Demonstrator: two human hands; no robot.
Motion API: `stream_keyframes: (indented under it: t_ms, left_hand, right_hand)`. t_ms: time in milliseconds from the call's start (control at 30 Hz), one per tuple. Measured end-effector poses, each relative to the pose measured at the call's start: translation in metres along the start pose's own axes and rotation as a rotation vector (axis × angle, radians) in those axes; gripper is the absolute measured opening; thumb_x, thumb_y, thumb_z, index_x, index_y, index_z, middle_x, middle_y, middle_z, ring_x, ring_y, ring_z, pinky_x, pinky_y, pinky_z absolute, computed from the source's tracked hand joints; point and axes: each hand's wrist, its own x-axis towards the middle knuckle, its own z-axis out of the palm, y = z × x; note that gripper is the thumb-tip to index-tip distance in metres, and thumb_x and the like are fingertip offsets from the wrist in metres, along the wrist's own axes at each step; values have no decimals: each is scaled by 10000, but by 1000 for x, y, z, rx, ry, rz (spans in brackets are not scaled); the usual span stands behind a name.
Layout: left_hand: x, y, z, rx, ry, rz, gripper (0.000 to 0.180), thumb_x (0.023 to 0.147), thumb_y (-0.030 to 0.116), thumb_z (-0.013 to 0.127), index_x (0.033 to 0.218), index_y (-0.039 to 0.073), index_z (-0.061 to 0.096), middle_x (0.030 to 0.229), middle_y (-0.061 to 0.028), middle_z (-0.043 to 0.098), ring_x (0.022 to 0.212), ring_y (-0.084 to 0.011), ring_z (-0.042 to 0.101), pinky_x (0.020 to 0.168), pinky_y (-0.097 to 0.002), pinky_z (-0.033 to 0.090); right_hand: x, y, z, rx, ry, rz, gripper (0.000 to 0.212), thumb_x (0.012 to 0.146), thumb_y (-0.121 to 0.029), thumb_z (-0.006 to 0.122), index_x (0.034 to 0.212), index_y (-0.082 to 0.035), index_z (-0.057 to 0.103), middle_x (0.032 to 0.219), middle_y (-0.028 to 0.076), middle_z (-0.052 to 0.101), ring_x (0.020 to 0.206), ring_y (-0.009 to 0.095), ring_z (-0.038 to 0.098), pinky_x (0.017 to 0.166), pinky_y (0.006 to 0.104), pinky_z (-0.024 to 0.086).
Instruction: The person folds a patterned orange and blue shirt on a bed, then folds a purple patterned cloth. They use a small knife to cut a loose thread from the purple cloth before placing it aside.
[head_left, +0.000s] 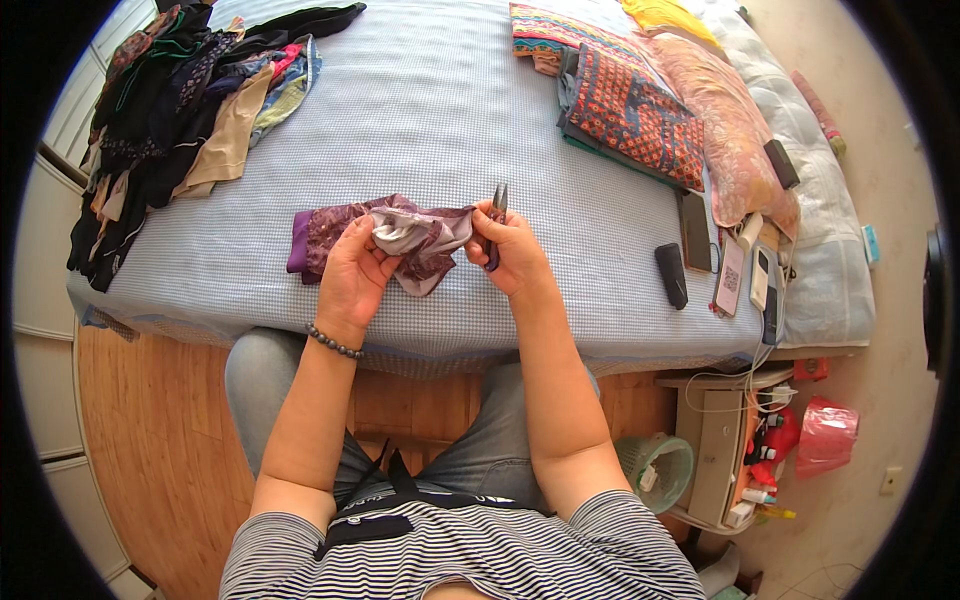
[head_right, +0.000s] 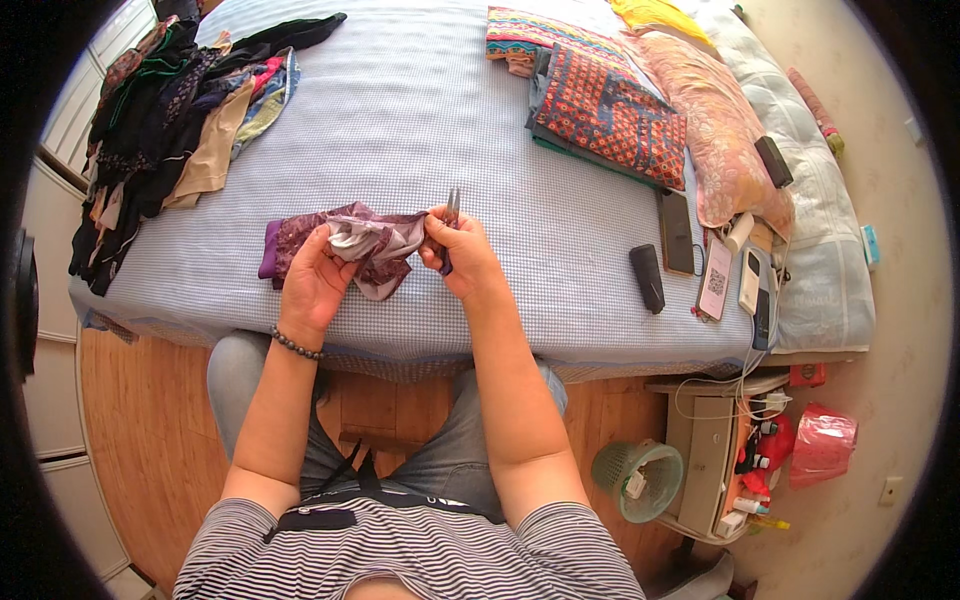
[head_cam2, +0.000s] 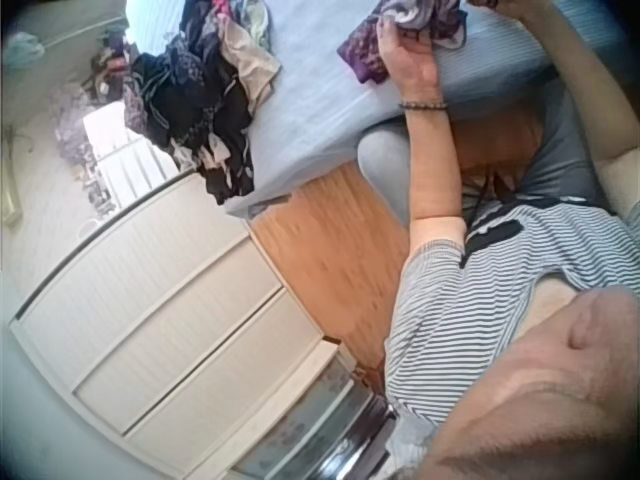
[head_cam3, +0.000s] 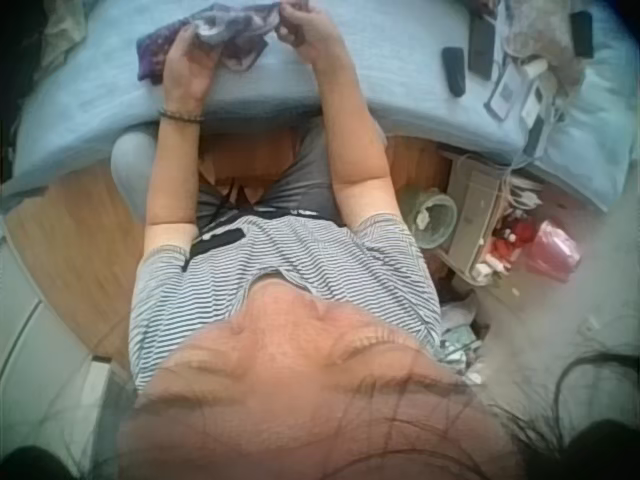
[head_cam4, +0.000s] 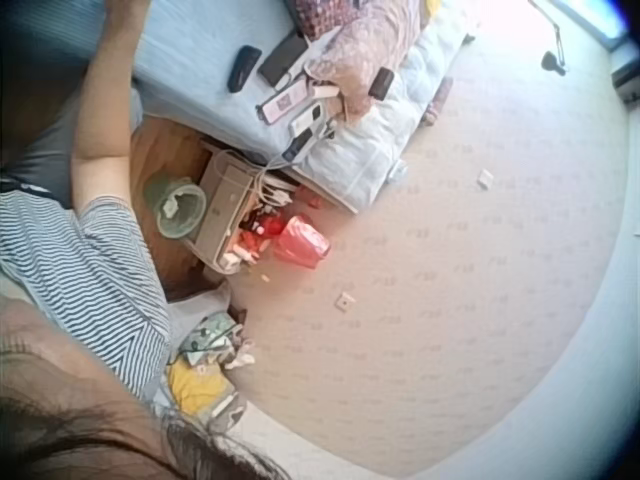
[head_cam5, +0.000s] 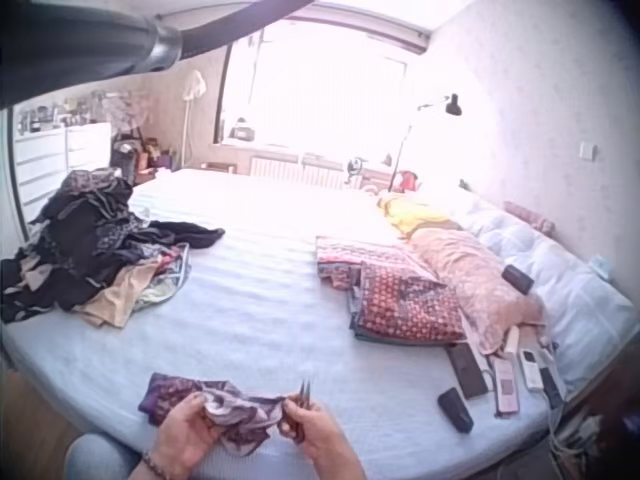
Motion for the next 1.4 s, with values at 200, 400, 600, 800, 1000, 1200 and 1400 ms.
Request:
stream_keyframes:
  t_ms: [200,400,600,800,1000,1200,1400]
  left_hand:
    - [-2,1,1,232,-27,59,130,952,166,556,1009,62,609,947,-30,660,852,-119,642,778,-272,545]
    - [-3,1,-4,291,-96,76,94,936,117,577,1002,65,619,940,-13,662,852,-107,638,788,-259,532]
    - [-6,5,4,415,-97,113,97,929,124,589,970,42,621,891,-5,644,812,-76,599,746,-228,496]
    - [-3,8,1,634,-150,194,97,933,120,588,971,37,621,869,26,610,787,-48,547,708,-206,460]
    - [-4,8,3,947,-20,434,105,872,48,640,970,11,641,857,12,595,742,-64,532,656,-209,445]
    - [-22,24,38,1272,-12,706,181,822,-11,667,1002,4,668,867,-10,598,744,-65,553,646,-181,445]
    - [-13,17,22,1184,-28,403,64,887,44,626,922,2,659,810,-3,624,671,-49,563,607,-188,472]
  right_hand:
    - [-3,-7,20,-594,236,-334,83,898,-93,613,859,-28,645,715,-3,581,554,51,468,480,198,357]
    - [-7,-3,47,-972,-41,-513,141,767,-118,750,836,-8,696,728,6,512,614,85,441,552,245,388]
    - [0,7,44,-885,-93,-414,200,726,-125,775,800,19,659,733,26,488,650,120,442,569,279,383]
    - [0,11,50,-839,-68,-501,138,747,-71,761,813,8,669,738,-12,471,655,76,431,564,239,367]
    - [3,14,47,-916,-44,-536,206,707,-81,762,753,34,597,731,40,484,639,136,461,561,283,393]
    - [-1,12,51,-931,-56,-576,153,726,-50,750,757,20,617,749,3,475,664,80,447,565,235,369]
    - [-2,16,52,-991,-67,-623,158,717,-35,740,746,22,595,758,19,486,663,98,458,564,248,382]
